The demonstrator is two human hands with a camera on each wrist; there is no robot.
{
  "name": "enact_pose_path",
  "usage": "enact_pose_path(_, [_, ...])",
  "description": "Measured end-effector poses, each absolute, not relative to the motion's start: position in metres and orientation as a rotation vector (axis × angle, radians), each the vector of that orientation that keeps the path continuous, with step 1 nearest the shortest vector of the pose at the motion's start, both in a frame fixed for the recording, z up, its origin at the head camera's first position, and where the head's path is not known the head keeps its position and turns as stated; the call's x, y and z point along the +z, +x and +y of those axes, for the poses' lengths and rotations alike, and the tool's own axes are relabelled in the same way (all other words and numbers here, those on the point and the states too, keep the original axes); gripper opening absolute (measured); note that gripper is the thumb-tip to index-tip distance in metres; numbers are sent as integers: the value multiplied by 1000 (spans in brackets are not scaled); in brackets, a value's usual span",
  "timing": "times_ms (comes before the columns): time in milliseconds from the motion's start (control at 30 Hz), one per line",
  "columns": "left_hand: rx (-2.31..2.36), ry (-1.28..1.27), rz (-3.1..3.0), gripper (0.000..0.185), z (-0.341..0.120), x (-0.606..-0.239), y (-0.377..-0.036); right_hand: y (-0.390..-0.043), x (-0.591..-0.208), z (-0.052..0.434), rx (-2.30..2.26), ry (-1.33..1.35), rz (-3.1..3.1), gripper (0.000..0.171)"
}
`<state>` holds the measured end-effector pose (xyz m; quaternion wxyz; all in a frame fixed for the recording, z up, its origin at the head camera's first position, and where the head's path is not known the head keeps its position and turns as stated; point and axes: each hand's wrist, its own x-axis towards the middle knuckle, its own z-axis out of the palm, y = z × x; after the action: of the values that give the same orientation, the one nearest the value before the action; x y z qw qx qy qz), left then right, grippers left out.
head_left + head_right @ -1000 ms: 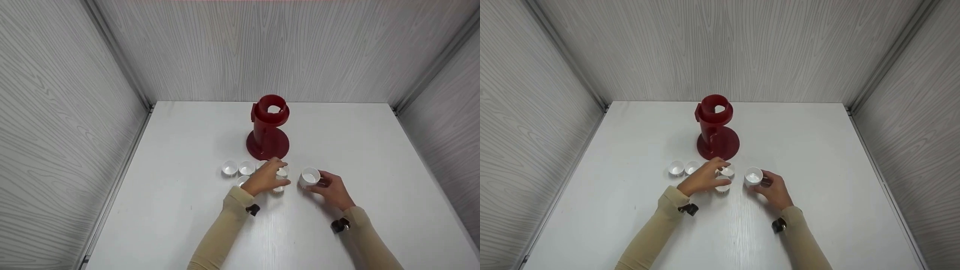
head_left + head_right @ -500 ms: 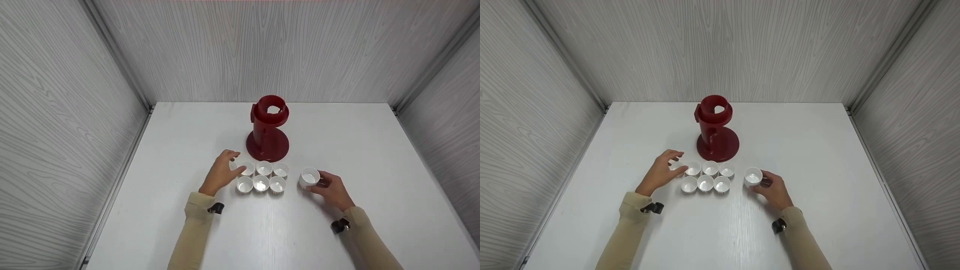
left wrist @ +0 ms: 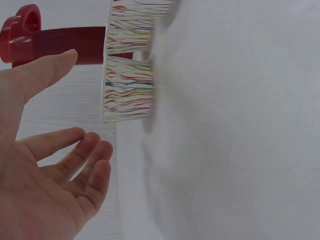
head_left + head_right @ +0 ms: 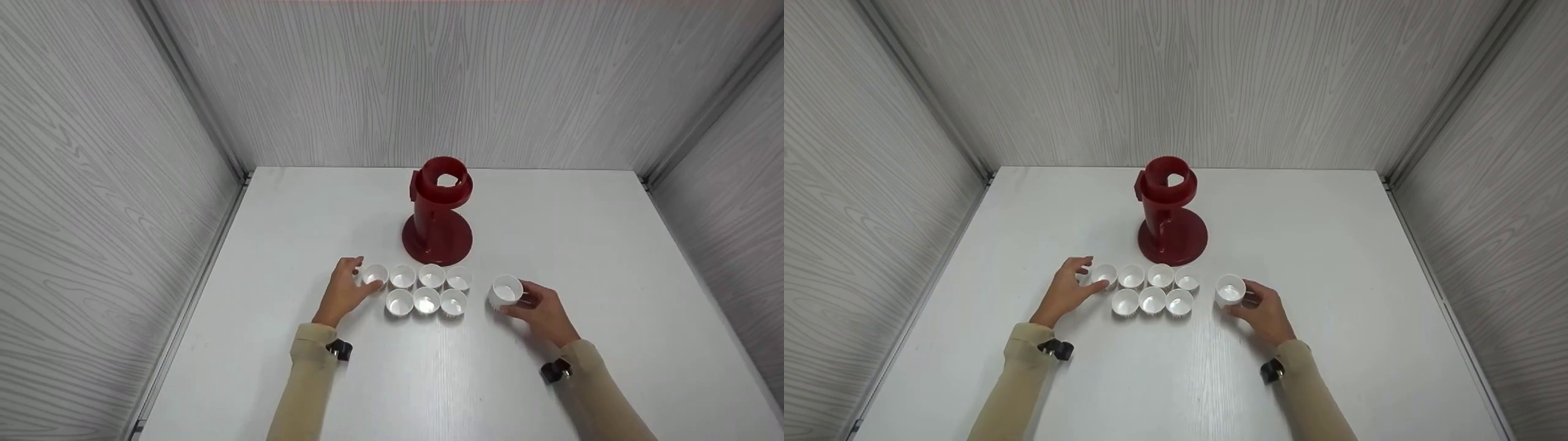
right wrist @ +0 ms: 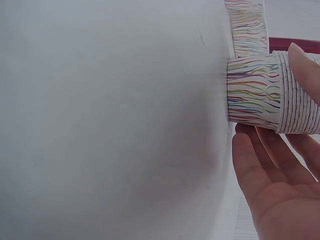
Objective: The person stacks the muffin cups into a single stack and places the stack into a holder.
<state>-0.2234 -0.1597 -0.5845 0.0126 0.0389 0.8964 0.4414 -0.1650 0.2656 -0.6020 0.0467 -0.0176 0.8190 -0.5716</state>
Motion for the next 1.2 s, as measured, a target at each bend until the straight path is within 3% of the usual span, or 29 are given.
enact_pose_path(300, [1409,58,2759,82,-154,-596,-225,-165,-604,266,-1731,-23,2496,71])
enact_pose_path(733, [1434,68,2770,61,-151,-602,-227,-164,-601,266,-1749,-57,2487,70])
enact_pose_path(1200, [1469,78,2778,57,-151,-600,-225,-165,-602,267,-1713,-62,2509,70])
